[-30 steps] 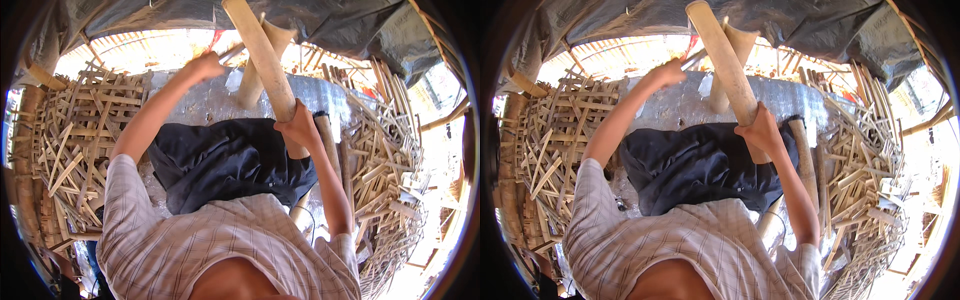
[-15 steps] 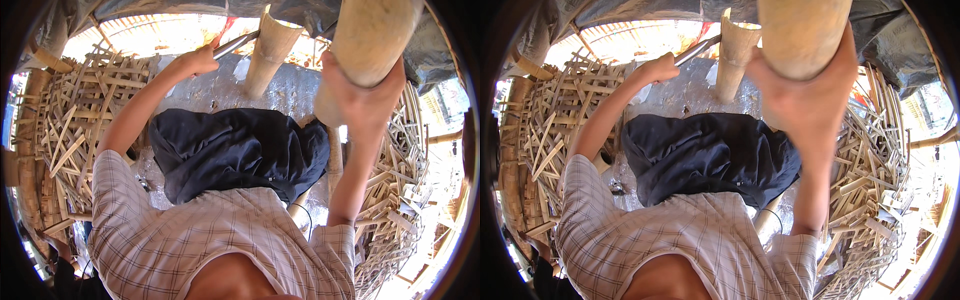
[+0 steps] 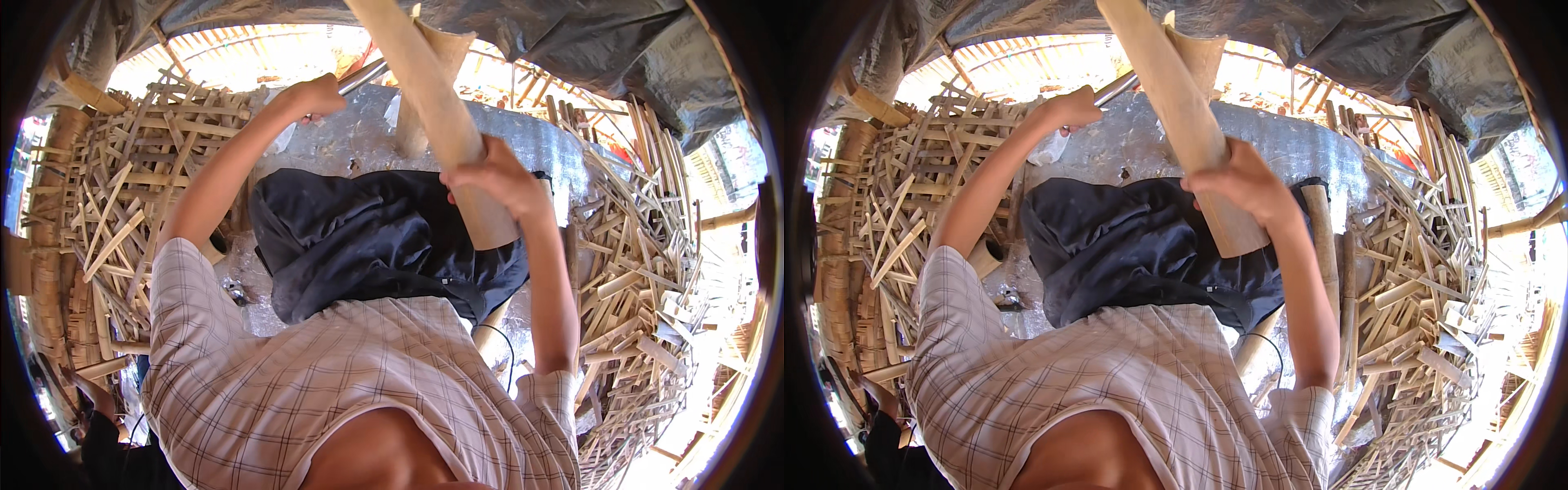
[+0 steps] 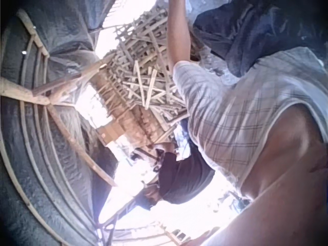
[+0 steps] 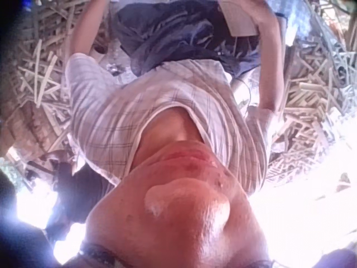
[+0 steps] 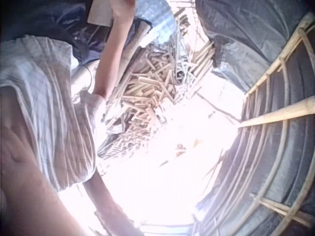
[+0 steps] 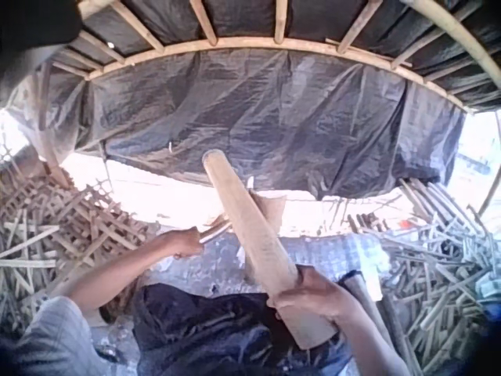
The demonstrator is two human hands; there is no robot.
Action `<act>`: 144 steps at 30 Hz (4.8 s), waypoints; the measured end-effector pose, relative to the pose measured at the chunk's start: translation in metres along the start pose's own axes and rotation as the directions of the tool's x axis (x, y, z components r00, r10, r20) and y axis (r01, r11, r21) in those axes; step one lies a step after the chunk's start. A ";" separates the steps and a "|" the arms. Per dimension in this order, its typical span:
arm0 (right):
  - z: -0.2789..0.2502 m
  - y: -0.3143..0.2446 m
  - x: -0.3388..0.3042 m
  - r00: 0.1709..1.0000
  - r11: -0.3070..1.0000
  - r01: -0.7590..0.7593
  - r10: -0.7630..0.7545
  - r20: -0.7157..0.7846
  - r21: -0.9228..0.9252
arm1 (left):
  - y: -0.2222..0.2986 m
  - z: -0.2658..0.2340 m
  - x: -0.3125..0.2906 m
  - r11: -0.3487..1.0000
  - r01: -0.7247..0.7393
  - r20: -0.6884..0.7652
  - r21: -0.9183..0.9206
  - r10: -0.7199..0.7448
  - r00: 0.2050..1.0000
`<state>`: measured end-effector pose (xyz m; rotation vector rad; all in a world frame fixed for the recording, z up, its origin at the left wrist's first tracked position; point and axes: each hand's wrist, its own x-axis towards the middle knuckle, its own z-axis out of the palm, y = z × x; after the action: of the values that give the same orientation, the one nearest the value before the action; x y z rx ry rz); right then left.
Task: The person carves and shapes bamboo segments using a knife, scraping the inner and outer surfaces, and checking the fit of different pieces against each other while seated in a workshop.
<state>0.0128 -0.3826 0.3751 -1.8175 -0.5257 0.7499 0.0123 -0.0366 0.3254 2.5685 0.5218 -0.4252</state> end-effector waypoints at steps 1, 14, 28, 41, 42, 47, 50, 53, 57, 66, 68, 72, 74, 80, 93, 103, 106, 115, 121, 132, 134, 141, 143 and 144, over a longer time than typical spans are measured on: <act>-0.002 -0.022 -0.008 0.999 0.998 0.050 -0.050 0.006 0.037 | 0.007 0.000 -0.005 0.999 -0.029 0.012 0.032 0.028 1.000; 0.031 -0.004 -0.008 0.816 0.787 0.022 -0.370 -0.443 -0.617 | 0.006 0.018 -0.022 0.998 -0.026 0.005 0.065 0.026 1.000; -0.003 -0.106 -0.028 0.838 0.849 0.465 -0.513 -0.185 -0.251 | -0.001 0.032 -0.025 0.990 -0.060 -0.098 0.127 0.073 0.992; 0.009 0.079 0.033 0.907 0.758 -0.066 -0.226 -0.356 -0.649 | 0.013 0.053 0.009 0.996 -0.058 0.015 0.064 0.057 0.998; 0.018 0.061 0.037 0.926 0.706 -0.062 -0.224 -0.305 -0.706 | 0.000 0.039 0.020 0.999 -0.006 -0.048 0.041 0.008 0.999; -0.026 0.018 0.026 0.999 0.981 -0.026 0.021 -0.030 -0.192 | 0.016 0.041 0.015 0.999 -0.002 0.016 -0.051 0.003 1.000; -0.045 -0.056 -0.002 0.964 0.963 0.195 -0.224 -0.145 -0.187 | 0.024 0.038 0.007 1.000 -0.013 0.002 0.022 0.013 1.000; -0.057 -0.124 -0.031 0.763 0.746 0.442 -0.605 -0.229 -0.499 | 0.025 0.042 0.004 1.000 0.018 -0.044 -0.009 -0.018 0.999; -0.036 -0.113 -0.034 0.383 0.347 0.656 -0.918 -0.100 -0.670 | 0.014 0.055 0.010 1.000 0.018 -0.020 -0.020 -0.019 1.000; -0.017 0.099 0.022 0.959 0.655 -0.028 -0.195 -0.205 -0.755 | -0.015 0.101 -0.003 0.999 0.018 -0.055 -0.047 -0.021 0.998; -0.030 0.093 0.008 0.942 0.615 -0.027 -0.247 -0.225 -0.788 | 0.017 0.096 -0.025 0.988 0.058 0.003 -0.141 -0.058 0.998; -0.035 0.025 -0.002 0.987 0.951 -0.162 0.162 -0.020 -0.264 | 0.010 0.102 -0.026 0.985 0.014 -0.030 -0.169 -0.019 0.999; -0.035 -0.003 -0.014 0.991 0.987 -0.055 0.035 -0.131 -0.154 | 0.004 0.108 -0.028 0.988 -0.002 -0.056 -0.154 -0.006 0.998; -0.037 -0.104 -0.062 0.725 0.628 0.453 -0.672 -0.148 -0.632 | 0.005 0.119 -0.022 0.986 0.033 -0.038 -0.166 -0.040 0.998; -0.021 0.095 0.051 0.986 0.813 -0.120 0.030 -0.165 -0.570 | -0.029 0.147 0.023 0.986 -0.007 -0.103 -0.165 -0.011 0.995; -0.042 -0.062 -0.013 0.949 0.948 0.314 -0.315 -0.013 -0.053 | -0.015 0.135 0.006 0.985 0.119 -0.014 -0.127 -0.122 0.992; -0.019 -0.073 -0.016 0.736 0.780 0.586 -0.626 -0.257 -0.219 | -0.009 0.138 0.002 0.986 0.110 -0.034 -0.128 -0.115 0.993; -0.005 0.178 0.052 0.959 0.658 -0.081 -0.152 -0.238 -0.748 | -0.024 0.183 0.020 0.993 -0.060 -0.193 -0.103 0.040 0.980; -0.011 0.085 0.040 0.920 0.935 -0.353 0.352 0.171 -0.024 | -0.039 0.169 0.016 0.971 0.109 0.017 -0.214 -0.108 0.994; -0.015 -0.020 0.012 0.736 0.759 0.519 -0.631 -0.246 -0.393 | -0.034 0.182 -0.001 0.986 0.114 -0.113 -0.123 -0.129 0.985; 0.010 0.038 0.038 0.591 0.725 0.516 -0.687 -0.423 -0.456 | -0.038 0.182 0.000 0.983 0.130 -0.132 -0.127 -0.146 0.980; 0.009 0.203 0.075 0.991 0.777 -0.122 0.059 -0.121 -0.617 | -0.052 0.212 0.026 0.967 0.127 0.010 -0.219 -0.128 0.992; 0.010 0.176 0.085 0.961 0.950 -0.267 0.275 0.031 -0.160 | -0.068 0.212 0.024 0.964 0.144 -0.059 -0.222 -0.161 0.985; 0.016 0.156 0.078 0.939 0.941 -0.322 0.332 0.094 -0.108 | -0.074 0.208 0.023 0.958 0.194 0.016 -0.209 -0.195 0.981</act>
<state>0.0575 -0.3755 0.2063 -1.9823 -0.3346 1.0733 -0.0415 -0.0768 0.1136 2.3247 0.7830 -0.4074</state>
